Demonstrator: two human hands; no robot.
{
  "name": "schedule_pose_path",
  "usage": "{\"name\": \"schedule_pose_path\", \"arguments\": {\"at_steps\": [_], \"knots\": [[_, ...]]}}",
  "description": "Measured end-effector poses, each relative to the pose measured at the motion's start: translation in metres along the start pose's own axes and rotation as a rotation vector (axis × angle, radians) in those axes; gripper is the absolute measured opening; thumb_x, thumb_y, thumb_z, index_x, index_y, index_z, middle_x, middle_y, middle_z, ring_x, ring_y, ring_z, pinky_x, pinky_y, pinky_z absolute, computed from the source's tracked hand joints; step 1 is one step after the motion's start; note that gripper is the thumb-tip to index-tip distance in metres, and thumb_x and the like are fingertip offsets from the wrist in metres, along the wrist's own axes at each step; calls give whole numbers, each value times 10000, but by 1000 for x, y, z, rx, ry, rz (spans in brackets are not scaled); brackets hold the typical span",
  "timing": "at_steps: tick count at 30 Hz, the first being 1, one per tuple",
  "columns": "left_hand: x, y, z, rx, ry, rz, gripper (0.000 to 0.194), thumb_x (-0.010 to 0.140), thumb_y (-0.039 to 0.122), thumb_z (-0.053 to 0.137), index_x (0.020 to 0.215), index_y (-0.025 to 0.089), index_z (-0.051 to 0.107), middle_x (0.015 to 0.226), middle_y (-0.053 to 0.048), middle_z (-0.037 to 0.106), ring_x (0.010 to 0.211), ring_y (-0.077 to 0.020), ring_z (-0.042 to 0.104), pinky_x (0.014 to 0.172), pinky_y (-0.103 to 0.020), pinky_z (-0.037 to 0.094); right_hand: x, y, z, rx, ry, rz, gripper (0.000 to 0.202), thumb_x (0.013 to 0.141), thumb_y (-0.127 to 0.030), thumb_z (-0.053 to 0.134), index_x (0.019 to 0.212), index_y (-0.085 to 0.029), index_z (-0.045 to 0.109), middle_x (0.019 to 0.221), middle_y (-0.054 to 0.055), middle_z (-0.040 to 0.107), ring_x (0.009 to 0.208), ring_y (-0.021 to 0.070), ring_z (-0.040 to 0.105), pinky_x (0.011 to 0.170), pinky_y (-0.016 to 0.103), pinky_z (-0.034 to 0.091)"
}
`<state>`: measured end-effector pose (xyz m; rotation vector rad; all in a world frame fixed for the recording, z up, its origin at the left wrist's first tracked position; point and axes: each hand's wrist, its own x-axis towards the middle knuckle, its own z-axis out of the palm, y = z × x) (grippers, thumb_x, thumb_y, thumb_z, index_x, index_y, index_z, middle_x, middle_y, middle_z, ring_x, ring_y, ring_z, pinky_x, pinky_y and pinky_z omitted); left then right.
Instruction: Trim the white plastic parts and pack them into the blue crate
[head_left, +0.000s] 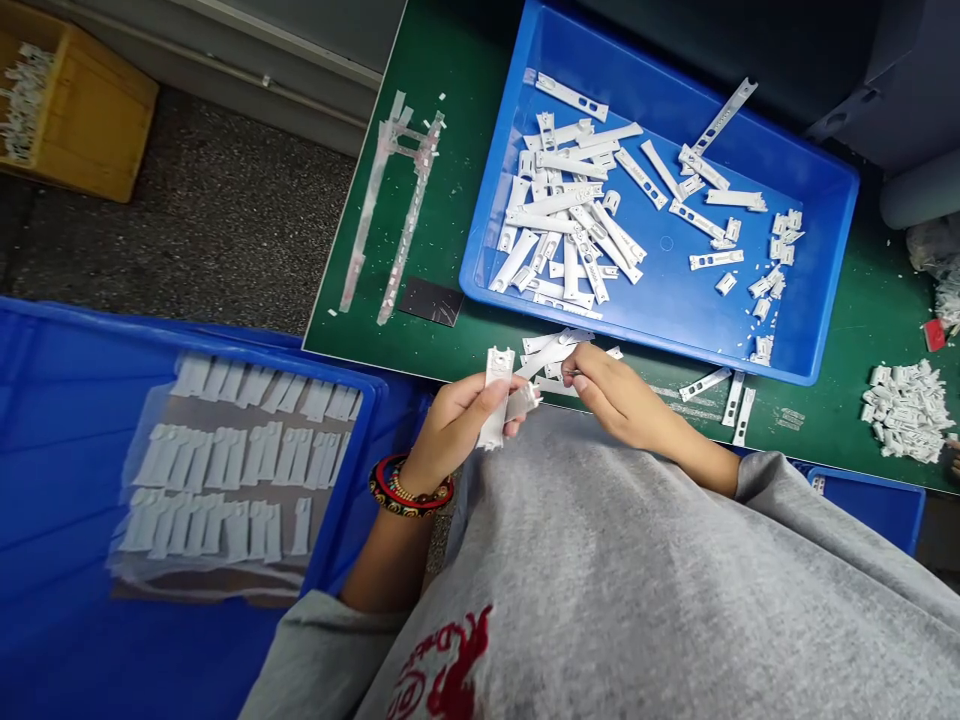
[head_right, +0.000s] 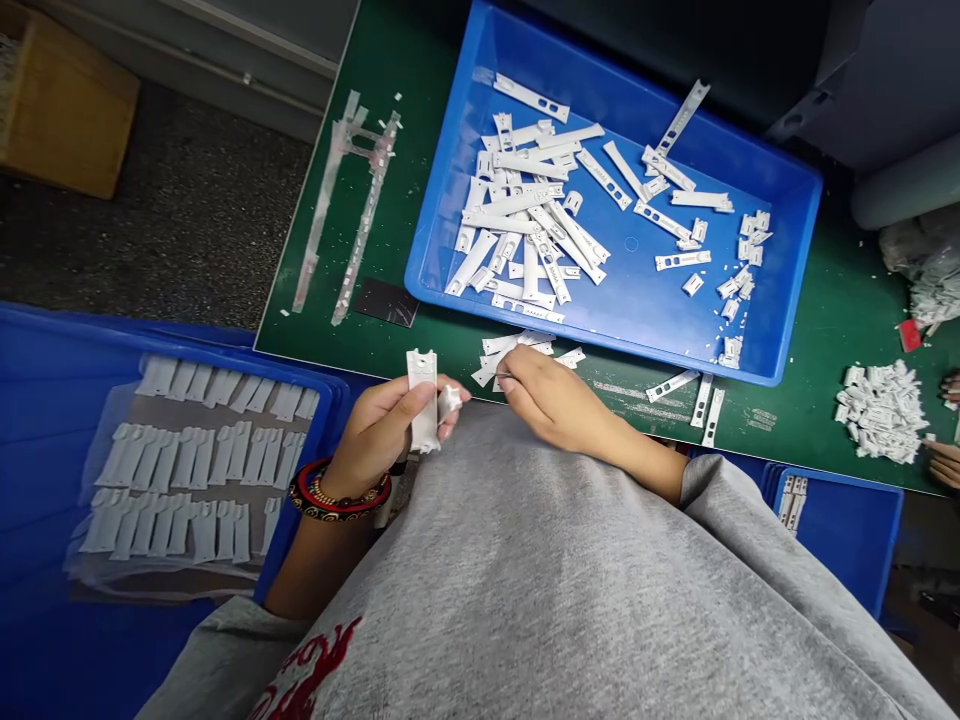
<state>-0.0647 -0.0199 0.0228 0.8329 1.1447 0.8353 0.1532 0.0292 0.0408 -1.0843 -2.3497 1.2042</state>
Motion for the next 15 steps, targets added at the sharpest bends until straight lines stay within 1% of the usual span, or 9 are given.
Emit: {"name": "schedule_pose_path", "arguments": {"at_steps": [2, 5, 7, 9, 12, 15], "knots": [[-1, 3, 3, -1, 11, -15, 478, 848, 615, 622, 766, 145, 649, 583, -2, 560, 455, -97, 462, 446, -239, 373, 4, -13, -7, 21, 3, -95, 309, 1052, -344, 230, 934, -205, 479, 904, 67, 562, 842, 197, 522, 787, 333, 444], [-4, 8, 6, 79, 51, 11, 479, 864, 610, 605, 708, 157, 598, 576, 4, 542, 459, -85, 444, 445, -223, 359, 8, -27, -16, 22, -45, -153, 315, 1059, -344, 232, 935, -205, 486, 895, 63, 556, 842, 196, 515, 794, 337, 442], [-5, 10, 8, 148, 74, 34, 450, 883, 583, 587, 721, 163, 592, 566, 8, 546, 465, -88, 453, 451, -216, 367, 8, -33, -20, 11, -108, -159, 299, 1059, -333, 254, 944, -203, 498, 907, 66, 563, 856, 196, 524, 795, 335, 447], [-7, 12, 8, 211, 97, 77, 403, 899, 539, 573, 748, 166, 599, 555, 15, 546, 468, -90, 460, 463, -213, 380, 9, -36, -21, 6, -132, -154, 280, 1057, -324, 278, 963, -200, 511, 928, 73, 574, 880, 201, 533, 803, 337, 453], [-8, 12, 7, 265, 127, 141, 338, 916, 470, 553, 771, 170, 606, 563, 15, 559, 473, -93, 471, 476, -213, 393, 8, -37, -22, 17, -105, -136, 269, 1055, -316, 296, 990, -199, 529, 941, 76, 580, 891, 205, 540, 812, 344, 458], [-9, 11, 7, 292, 137, 171, 288, 925, 418, 533, 800, 172, 617, 583, 11, 576, 474, -96, 483, 473, -215, 394, 8, -36, -22, 11, -83, -109, 260, 1050, -308, 321, 1004, -193, 550, 956, 81, 586, 903, 210, 547, 823, 355, 461]]}}
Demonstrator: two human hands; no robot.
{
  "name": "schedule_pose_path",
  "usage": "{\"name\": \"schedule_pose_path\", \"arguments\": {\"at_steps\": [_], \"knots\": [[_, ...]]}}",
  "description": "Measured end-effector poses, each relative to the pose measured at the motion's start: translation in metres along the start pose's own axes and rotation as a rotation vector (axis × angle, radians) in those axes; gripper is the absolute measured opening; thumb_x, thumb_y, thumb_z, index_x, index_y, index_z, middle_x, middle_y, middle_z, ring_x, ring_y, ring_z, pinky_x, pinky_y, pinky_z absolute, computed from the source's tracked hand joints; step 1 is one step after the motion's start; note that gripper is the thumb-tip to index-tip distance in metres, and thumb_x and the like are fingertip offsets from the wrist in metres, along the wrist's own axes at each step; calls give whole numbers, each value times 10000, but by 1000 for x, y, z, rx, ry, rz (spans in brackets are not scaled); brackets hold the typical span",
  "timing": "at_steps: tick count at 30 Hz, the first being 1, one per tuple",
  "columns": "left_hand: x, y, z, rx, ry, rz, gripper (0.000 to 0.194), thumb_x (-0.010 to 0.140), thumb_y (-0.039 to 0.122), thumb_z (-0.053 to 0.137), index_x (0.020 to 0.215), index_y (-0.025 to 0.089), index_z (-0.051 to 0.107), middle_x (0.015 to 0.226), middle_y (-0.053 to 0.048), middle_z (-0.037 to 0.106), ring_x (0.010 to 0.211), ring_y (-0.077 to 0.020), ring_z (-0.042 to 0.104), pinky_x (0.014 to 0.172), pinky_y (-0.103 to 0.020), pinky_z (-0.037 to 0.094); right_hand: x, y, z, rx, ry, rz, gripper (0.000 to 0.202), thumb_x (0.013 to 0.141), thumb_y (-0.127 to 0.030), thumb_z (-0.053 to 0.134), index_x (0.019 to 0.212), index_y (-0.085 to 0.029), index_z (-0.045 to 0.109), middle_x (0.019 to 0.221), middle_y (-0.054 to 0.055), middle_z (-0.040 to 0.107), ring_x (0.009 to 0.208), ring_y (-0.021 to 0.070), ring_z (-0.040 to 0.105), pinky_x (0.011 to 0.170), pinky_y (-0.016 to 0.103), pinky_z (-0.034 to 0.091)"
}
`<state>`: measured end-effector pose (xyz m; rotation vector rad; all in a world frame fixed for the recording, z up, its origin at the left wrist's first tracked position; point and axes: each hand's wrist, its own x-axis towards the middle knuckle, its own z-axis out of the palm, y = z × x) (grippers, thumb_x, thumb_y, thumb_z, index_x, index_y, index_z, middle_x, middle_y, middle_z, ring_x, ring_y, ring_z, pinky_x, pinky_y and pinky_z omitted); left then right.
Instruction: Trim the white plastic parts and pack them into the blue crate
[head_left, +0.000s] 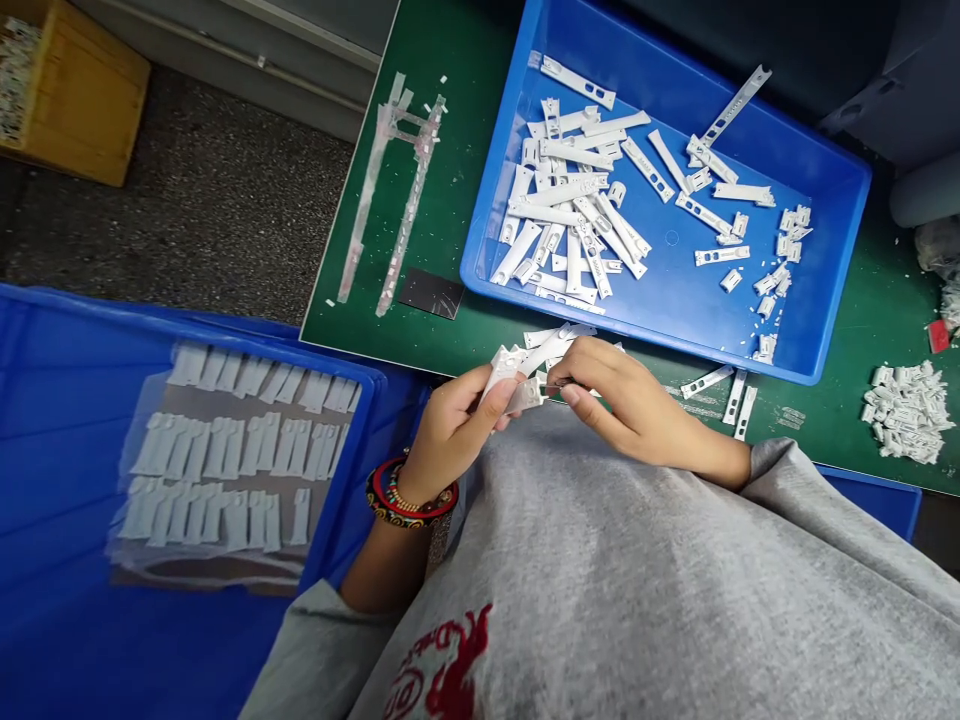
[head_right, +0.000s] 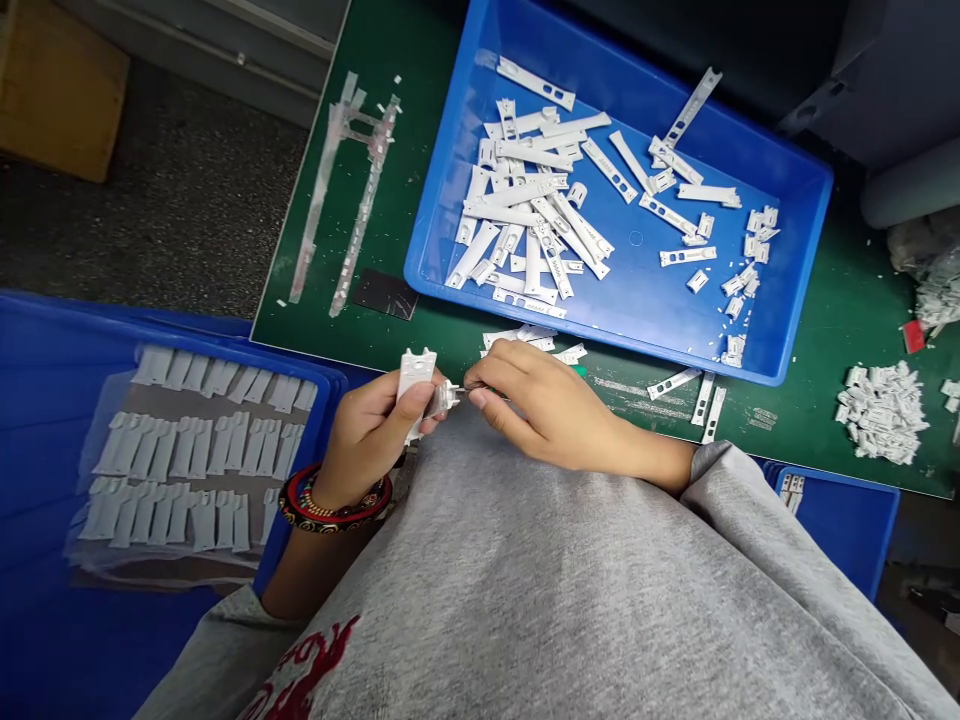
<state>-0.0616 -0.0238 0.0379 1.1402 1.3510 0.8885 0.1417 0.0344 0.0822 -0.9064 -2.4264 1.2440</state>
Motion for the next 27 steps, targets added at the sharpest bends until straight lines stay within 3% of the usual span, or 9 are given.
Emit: {"name": "schedule_pose_path", "arguments": {"at_steps": [15, 18, 23, 25, 27], "knots": [[0, -3, 2, 168, -6, 128, 349, 958, 429, 482, 743, 180, 601, 573, 14, 548, 531, -119, 523, 550, -237, 430, 5, 13, -12, 252, -156, -10, 192, 1010, -306, 521, 1019, -175, 661, 998, 66, 635, 955, 174, 605, 865, 325, 496], [-1, -4, 2, 179, -2, 138, 351, 961, 426, 474, 753, 180, 611, 605, 0, 590, 541, -123, 540, 567, -244, 452, 3, 13, -5, 174, -71, -21, 219, 1005, -345, 532, 1037, -185, 678, 976, 63, 630, 930, 180, 603, 837, 326, 501], [-2, -3, 5, 170, -24, 160, 318, 953, 391, 486, 774, 176, 637, 648, -13, 636, 548, -124, 558, 565, -242, 473, 0, 13, 9, -153, 313, 28, 282, 1033, -364, 450, 1074, -188, 666, 953, 87, 623, 908, 213, 579, 825, 365, 478], [-2, -1, 7, 173, -12, 172, 313, 952, 366, 482, 748, 178, 627, 651, -12, 634, 561, -124, 571, 575, -238, 478, -3, 12, 10, -159, 334, 22, 302, 1053, -328, 375, 1089, -186, 638, 949, 83, 627, 897, 202, 586, 806, 340, 471], [-1, 0, 8, 190, 15, 178, 311, 951, 343, 478, 726, 179, 617, 659, -14, 637, 593, -127, 592, 594, -236, 483, -6, 9, 8, -116, 250, 0, 327, 1063, -294, 305, 1037, -180, 610, 904, 65, 626, 834, 175, 590, 749, 296, 456]]}}
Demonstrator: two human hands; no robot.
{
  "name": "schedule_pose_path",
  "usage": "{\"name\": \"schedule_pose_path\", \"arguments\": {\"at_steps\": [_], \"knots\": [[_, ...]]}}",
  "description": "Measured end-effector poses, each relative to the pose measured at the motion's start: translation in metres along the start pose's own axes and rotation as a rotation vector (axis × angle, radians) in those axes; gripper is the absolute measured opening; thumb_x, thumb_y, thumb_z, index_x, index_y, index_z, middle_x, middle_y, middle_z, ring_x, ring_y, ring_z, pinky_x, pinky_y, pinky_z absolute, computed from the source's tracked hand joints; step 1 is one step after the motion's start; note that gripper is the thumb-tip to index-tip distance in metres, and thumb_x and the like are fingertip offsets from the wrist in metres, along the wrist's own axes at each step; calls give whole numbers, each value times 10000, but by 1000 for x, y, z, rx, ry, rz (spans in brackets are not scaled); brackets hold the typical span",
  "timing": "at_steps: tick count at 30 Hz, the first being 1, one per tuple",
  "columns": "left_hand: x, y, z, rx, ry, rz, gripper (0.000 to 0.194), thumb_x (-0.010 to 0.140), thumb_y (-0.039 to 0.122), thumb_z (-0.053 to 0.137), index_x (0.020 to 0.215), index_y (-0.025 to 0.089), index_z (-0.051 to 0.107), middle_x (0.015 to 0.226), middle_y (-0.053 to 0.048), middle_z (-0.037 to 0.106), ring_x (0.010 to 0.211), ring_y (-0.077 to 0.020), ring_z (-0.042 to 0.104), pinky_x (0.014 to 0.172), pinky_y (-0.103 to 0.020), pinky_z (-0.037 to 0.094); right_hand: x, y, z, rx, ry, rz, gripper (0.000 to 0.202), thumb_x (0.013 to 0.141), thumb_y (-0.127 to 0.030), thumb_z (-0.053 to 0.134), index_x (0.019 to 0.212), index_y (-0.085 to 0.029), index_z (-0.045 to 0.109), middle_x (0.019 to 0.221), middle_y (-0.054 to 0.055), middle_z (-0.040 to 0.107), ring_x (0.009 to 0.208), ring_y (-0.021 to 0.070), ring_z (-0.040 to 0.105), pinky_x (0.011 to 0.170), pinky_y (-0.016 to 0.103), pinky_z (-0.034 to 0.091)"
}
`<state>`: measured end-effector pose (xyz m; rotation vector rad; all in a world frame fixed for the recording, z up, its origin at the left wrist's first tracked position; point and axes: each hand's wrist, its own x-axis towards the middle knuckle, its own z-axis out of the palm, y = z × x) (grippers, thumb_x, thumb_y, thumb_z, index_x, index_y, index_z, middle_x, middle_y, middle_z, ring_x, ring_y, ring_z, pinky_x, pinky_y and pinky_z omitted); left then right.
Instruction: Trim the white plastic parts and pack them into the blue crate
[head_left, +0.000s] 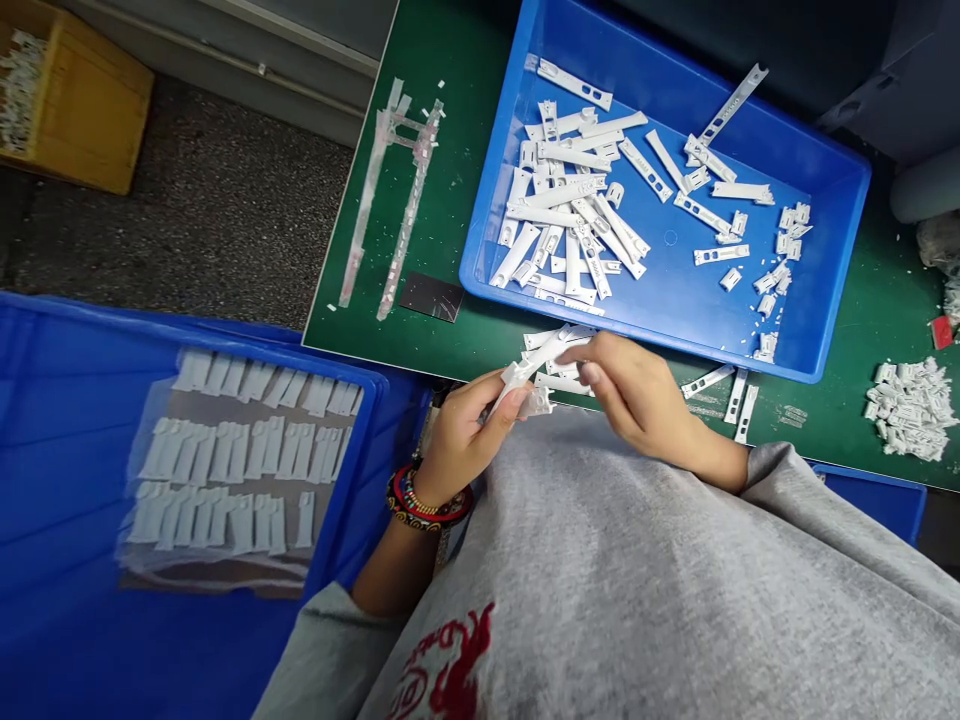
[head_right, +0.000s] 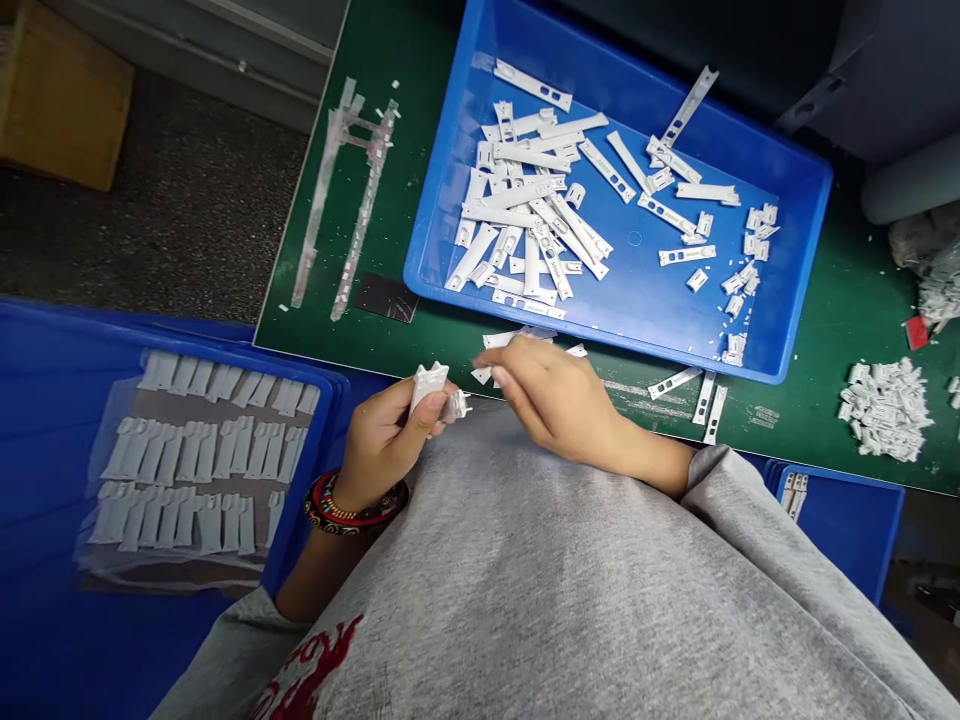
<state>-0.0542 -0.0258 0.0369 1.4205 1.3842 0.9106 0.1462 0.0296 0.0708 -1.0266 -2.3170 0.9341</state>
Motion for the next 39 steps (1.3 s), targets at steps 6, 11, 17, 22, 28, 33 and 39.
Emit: {"name": "schedule_pose_path", "arguments": {"at_steps": [6, 11, 17, 22, 28, 33, 39], "knots": [[1, 1, -2, 63, 23, -11, 287, 949, 359, 478, 803, 176, 643, 692, -25, 655, 663, -149, 627, 634, -242, 506, -4, -6, -1, -4, -263, 14, 371, 1041, -359, 308, 761, -198, 491, 658, -8, 505, 578, 117, 437, 570, 249, 298], [2, 4, -2, 80, 5, -2, 294, 948, 365, 467, 828, 171, 652, 745, -43, 684, 730, -167, 653, 678, -249, 526, -1, -6, 5, -4, -281, 78, 366, 1006, -405, 389, 711, -201, 459, 614, -26, 459, 552, 102, 379, 561, 241, 256], [2, 4, 2, 65, -3, 0, 302, 950, 352, 470, 800, 171, 659, 759, -51, 697, 721, -166, 659, 704, -253, 537, -1, -2, 9, 7, -315, 64, 379, 1005, -392, 385, 685, -204, 457, 582, -30, 423, 524, 100, 333, 552, 246, 244], [-1, -2, 0, 64, -13, -48, 323, 896, 470, 568, 859, 180, 705, 834, -71, 734, 796, -205, 682, 756, -291, 562, -3, -1, 15, 0, -267, 69, 392, 1000, -406, 372, 680, -201, 470, 574, -21, 442, 518, 104, 335, 541, 248, 241], [0, -4, -2, 75, 24, 18, 314, 846, 483, 660, 817, 176, 722, 884, -73, 743, 808, -197, 692, 772, -284, 566, -3, -1, 14, 61, -317, 132, 391, 998, -399, 399, 668, -200, 464, 577, -27, 444, 524, 98, 350, 547, 247, 243], [3, -1, -7, -69, -44, -49, 396, 896, 515, 587, 790, 154, 710, 689, -43, 683, 635, -158, 643, 647, -276, 551, 4, 2, 3, 291, -364, 122, 364, 978, -385, 445, 664, -207, 402, 562, -65, 377, 511, 75, 322, 554, 229, 260], [3, -1, -11, -577, -342, -316, 577, 812, 712, 609, 775, 142, 688, 513, -26, 595, 331, -111, 472, 335, -257, 396, 15, 10, 0, 444, -391, 118, 351, 968, -427, 457, 701, -200, 444, 608, -55, 406, 571, 84, 369, 562, 217, 297]]}}
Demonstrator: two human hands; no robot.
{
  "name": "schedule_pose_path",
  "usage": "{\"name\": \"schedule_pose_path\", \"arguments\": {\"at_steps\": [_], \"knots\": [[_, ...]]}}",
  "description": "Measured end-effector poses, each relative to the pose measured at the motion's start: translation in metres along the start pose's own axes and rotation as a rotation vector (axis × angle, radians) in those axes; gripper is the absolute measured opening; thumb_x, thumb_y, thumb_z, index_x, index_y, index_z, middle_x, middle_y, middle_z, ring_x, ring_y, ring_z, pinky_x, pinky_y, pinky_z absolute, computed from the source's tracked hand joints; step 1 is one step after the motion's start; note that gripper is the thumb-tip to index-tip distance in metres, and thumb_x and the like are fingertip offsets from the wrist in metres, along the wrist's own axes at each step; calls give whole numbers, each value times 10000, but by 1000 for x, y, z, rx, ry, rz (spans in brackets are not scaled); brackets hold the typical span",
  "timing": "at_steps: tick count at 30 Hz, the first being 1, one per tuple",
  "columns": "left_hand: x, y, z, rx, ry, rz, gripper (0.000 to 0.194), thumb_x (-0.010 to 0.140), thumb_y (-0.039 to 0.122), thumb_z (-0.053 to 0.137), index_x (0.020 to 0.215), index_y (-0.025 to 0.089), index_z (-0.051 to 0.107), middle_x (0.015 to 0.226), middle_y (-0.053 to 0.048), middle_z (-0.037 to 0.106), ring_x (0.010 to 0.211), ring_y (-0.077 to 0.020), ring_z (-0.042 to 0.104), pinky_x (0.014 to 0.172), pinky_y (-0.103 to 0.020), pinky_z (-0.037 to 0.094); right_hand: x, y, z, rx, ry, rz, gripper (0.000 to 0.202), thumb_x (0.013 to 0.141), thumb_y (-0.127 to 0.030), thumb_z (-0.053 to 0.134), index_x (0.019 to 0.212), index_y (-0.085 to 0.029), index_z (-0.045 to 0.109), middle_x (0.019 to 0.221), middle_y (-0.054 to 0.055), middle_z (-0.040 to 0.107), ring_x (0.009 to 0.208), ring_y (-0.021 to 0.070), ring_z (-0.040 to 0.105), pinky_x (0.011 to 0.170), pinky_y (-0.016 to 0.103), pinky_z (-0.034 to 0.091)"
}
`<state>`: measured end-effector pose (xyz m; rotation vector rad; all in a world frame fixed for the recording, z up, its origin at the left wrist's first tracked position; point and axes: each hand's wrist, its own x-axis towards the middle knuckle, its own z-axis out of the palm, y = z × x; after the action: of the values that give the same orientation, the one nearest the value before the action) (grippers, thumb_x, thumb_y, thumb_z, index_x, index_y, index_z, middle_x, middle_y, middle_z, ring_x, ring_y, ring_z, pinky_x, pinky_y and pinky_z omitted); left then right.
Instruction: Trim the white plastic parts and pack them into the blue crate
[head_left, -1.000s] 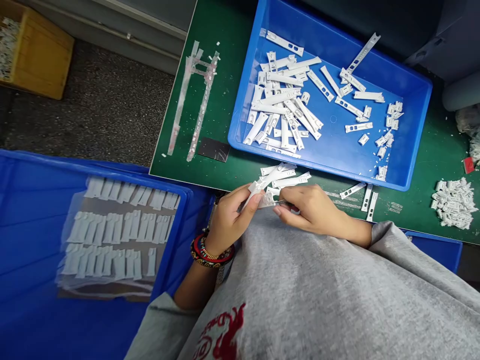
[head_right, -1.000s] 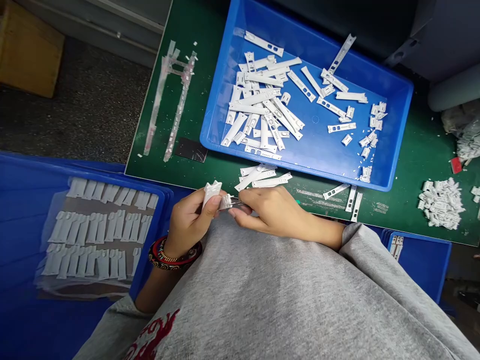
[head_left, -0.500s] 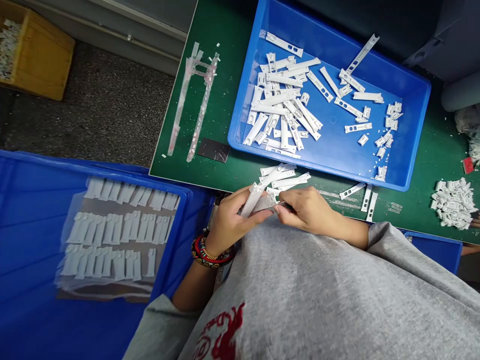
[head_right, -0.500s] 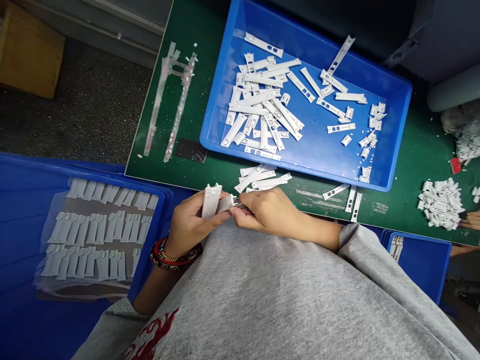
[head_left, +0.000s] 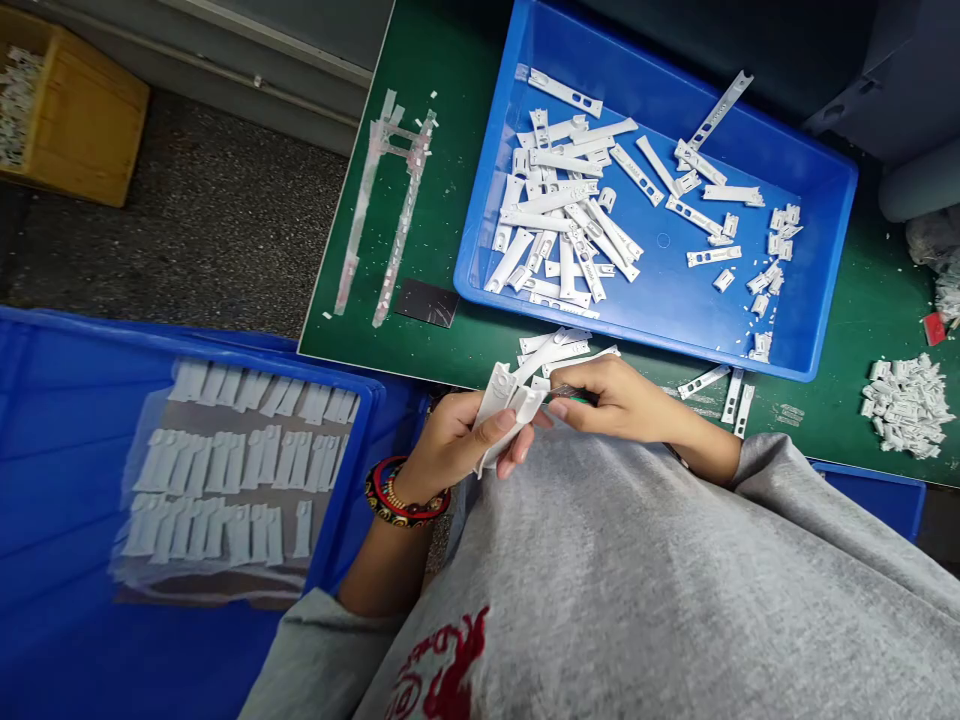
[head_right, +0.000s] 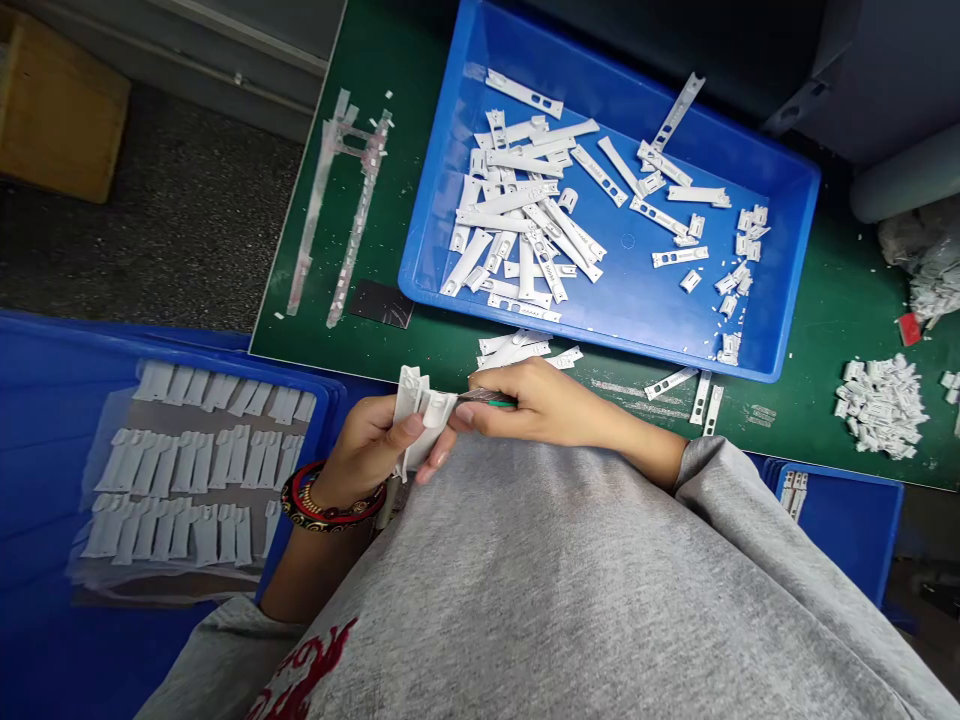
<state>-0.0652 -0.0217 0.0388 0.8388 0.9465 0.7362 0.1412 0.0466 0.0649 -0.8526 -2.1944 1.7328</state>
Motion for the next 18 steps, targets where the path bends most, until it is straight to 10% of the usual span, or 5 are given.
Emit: {"name": "schedule_pose_path", "arguments": {"at_steps": [18], "knots": [[4, -11, 5, -281, -87, -129, 574, 752, 747, 647, 672, 185, 567, 366, 34, 491, 221, -67, 319, 254, -190, 210, 8, 0, 7, -149, -59, -110, 386, 1000, -406, 395, 695, -190, 494, 628, -21, 503, 551, 83, 395, 566, 220, 316]]}}
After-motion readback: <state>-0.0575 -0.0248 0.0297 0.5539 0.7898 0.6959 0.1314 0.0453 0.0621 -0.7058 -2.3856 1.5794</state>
